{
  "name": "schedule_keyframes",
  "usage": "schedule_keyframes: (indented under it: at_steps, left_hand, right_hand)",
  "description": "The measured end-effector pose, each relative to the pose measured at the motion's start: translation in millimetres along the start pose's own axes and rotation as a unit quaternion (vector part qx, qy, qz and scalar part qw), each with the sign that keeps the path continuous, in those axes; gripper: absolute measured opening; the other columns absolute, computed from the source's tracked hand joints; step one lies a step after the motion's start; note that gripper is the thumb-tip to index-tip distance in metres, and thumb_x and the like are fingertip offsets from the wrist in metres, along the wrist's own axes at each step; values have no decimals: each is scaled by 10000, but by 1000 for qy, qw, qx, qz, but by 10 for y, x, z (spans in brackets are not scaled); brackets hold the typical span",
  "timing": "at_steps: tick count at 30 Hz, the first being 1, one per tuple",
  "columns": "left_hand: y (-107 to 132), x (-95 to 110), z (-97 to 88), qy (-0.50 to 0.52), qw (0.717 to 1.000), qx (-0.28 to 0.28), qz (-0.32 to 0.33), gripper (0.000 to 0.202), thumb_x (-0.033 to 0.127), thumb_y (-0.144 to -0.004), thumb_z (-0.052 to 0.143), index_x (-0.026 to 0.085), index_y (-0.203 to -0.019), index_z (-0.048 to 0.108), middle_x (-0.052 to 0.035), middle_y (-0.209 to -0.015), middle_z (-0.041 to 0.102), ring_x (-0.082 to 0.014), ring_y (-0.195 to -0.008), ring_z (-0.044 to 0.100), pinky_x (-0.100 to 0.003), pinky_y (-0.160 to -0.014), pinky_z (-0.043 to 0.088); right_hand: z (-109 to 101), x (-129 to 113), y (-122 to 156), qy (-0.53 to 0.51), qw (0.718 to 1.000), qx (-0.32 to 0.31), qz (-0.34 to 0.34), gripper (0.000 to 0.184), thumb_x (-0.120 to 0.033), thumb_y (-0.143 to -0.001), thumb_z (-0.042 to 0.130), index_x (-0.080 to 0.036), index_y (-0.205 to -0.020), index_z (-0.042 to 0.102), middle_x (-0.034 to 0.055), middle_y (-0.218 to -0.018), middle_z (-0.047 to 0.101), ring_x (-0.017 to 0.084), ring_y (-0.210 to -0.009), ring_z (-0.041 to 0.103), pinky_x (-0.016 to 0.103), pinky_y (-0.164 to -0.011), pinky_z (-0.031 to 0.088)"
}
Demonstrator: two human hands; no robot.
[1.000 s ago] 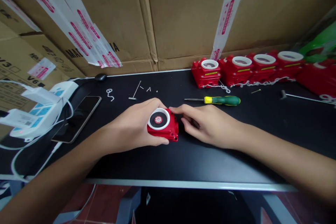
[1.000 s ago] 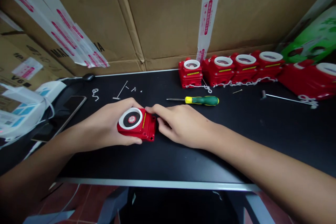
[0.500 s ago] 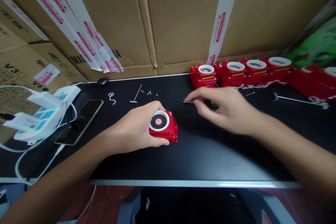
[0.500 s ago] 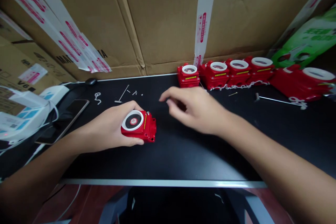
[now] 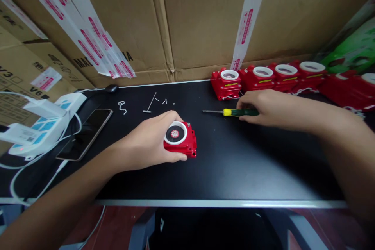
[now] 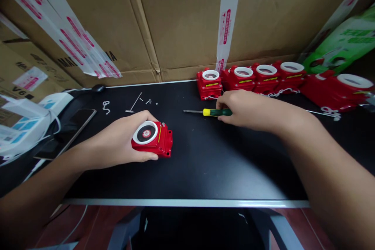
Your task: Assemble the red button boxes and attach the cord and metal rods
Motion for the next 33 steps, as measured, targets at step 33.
schedule_keyframes:
  at_steps: [33]
  left_hand:
    - [-1, 14, 2, 13, 1000, -6, -3, 590, 479, -693, 924, 293, -1142, 590, 9, -1117, 737, -246, -972, 719, -363, -796, 550]
  right_hand:
    - [-295, -814, 243, -503, 692, 481, -190, 316, -43, -805, 846, -205, -1074, 811, 49, -987, 814, 222, -946, 797, 291, -641, 641]
Point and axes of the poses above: each hand's wrist, its own y-axis away from the middle knuckle, its own z-axis out of the palm, x = y × z, the point moved 5 cm from there along -y, towards the middle knuckle
